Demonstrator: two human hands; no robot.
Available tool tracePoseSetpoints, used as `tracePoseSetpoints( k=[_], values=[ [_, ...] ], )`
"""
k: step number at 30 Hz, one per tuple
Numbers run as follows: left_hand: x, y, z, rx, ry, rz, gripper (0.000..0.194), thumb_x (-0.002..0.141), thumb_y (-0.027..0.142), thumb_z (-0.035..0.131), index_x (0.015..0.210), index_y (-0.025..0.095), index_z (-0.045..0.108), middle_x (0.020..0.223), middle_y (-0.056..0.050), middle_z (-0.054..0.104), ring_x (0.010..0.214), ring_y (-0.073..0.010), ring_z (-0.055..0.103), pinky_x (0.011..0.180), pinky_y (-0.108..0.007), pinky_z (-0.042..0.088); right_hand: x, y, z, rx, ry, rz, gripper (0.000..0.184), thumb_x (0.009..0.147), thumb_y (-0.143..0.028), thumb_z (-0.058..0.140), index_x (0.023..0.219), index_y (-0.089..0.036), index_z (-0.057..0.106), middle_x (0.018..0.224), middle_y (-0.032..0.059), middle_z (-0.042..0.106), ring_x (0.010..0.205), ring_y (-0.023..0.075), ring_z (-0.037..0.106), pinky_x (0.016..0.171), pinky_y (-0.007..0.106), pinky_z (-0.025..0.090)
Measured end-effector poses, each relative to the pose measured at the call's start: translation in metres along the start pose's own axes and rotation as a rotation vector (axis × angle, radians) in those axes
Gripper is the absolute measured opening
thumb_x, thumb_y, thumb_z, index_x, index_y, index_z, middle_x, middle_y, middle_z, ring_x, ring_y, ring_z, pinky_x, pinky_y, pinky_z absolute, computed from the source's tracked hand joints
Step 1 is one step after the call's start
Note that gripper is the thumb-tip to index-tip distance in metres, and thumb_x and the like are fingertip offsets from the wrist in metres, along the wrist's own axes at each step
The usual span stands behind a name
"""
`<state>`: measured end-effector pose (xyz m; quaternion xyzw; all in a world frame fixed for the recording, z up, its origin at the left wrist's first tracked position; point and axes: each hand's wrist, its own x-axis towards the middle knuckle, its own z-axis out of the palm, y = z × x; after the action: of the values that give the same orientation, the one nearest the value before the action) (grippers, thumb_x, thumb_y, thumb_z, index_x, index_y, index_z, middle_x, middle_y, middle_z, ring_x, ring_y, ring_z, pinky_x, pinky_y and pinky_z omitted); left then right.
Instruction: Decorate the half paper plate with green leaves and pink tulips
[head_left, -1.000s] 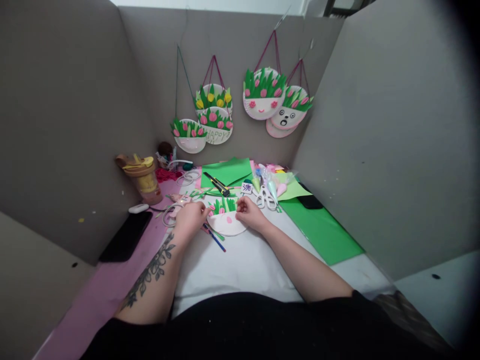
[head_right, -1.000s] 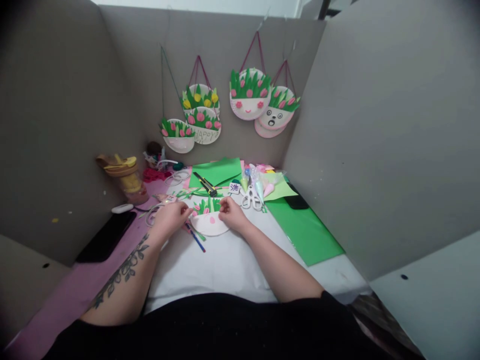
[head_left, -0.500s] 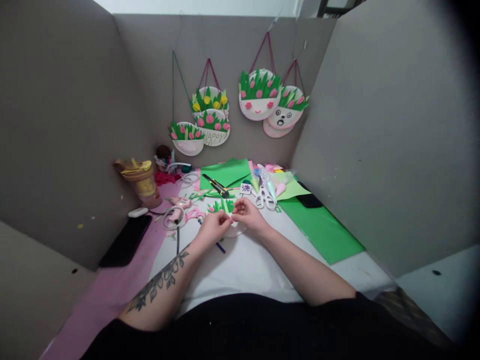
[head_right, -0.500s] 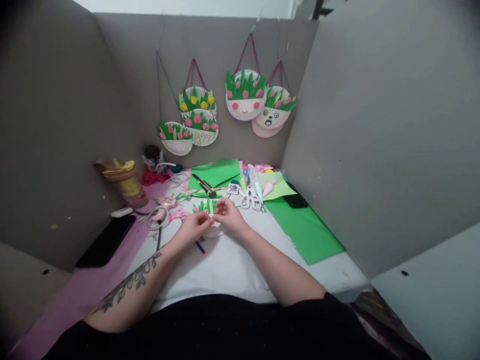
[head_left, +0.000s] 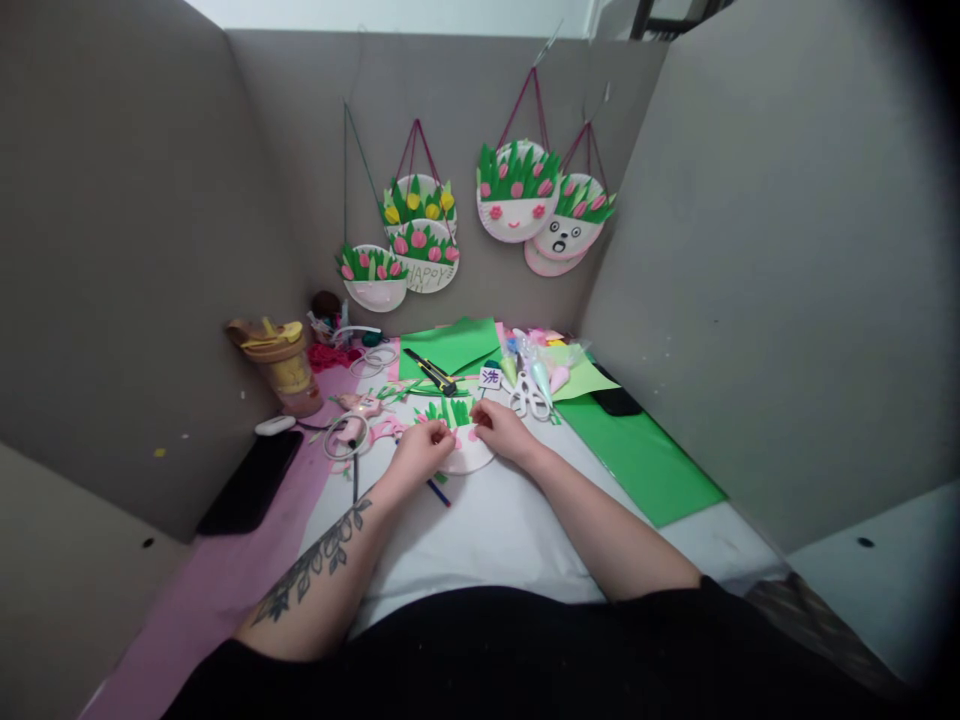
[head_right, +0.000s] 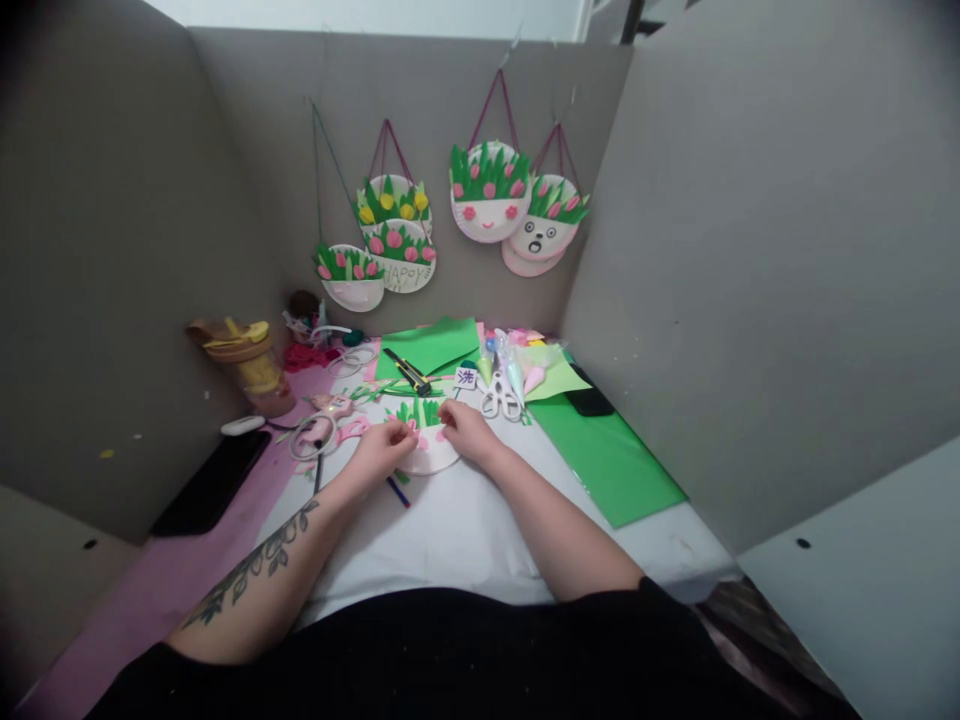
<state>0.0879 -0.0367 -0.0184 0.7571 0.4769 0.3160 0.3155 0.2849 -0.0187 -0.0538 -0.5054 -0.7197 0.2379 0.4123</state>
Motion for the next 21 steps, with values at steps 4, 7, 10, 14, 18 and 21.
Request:
tracePoseSetpoints(
  k=[4,7,10,14,18,21],
  values=[
    [-0.001,0.003,0.001,-0.059,-0.014,-0.023,0.02,0.072,0.033,0.052,0.06,0.017,0.052,0.054,0.003,0.048,0.053,-0.0117,0.044,0.054,-0.023,0.03,-0.002,-0.01,-0.001,-0.034,0.037,-0.068,0.021,0.064,-0.007,0.051,0.082,-0.019,0.055,0.083,0.001,0.058,0.082,0.017,0.054,0.077,0.032,0.042],
    [-0.002,0.002,0.003,-0.042,-0.007,0.004,0.023,0.075,0.035,0.051,0.061,0.017,0.053,0.054,0.003,0.048,0.053,-0.0113,0.043,0.053,-0.023,0.029,-0.008,-0.029,-0.002,0.22,0.086,-0.05,0.018,0.072,-0.016,0.054,0.09,-0.02,0.052,0.089,0.0016,0.06,0.084,0.0167,0.056,0.073,0.03,0.044],
    [-0.004,0.002,0.004,-0.004,-0.008,0.064,0.024,0.078,0.036,0.051,0.065,0.017,0.056,0.058,0.002,0.054,0.056,-0.0118,0.046,0.054,-0.023,0.03,-0.014,-0.046,0.001,0.339,0.052,-0.049,0.016,0.074,-0.021,0.059,0.086,-0.021,0.049,0.079,-0.0007,0.058,0.07,0.0139,0.053,0.062,0.026,0.041],
    [-0.003,0.008,0.003,-0.093,0.0,0.031,0.025,0.079,0.038,0.053,0.07,0.016,0.058,0.063,0.0,0.057,0.059,-0.0118,0.048,0.055,-0.023,0.032,-0.018,-0.053,0.004,0.321,0.116,-0.05,0.01,0.076,-0.023,0.06,0.078,-0.021,0.05,0.071,-0.0023,0.053,0.063,0.0129,0.049,0.059,0.026,0.039],
    [-0.004,0.017,0.0,-0.463,-0.168,-0.226,0.037,0.077,0.051,0.052,0.075,0.014,0.058,0.063,0.0,0.052,0.051,-0.0084,0.042,0.045,-0.021,0.026,-0.022,-0.052,0.003,0.315,0.154,-0.13,0.007,0.079,-0.023,0.059,0.078,-0.021,0.052,0.074,0.0,0.058,0.069,0.0149,0.054,0.064,0.029,0.043],
    [-0.005,0.02,-0.003,-0.685,-0.323,-0.36,0.04,0.067,0.053,0.062,0.072,0.015,0.053,0.059,0.004,0.045,0.047,-0.0055,0.036,0.043,-0.019,0.02,-0.025,-0.054,0.002,0.277,0.152,-0.196,0.007,0.079,-0.022,0.057,0.074,-0.021,0.053,0.075,0.0009,0.06,0.073,0.0162,0.056,0.069,0.031,0.044]
  ],
)
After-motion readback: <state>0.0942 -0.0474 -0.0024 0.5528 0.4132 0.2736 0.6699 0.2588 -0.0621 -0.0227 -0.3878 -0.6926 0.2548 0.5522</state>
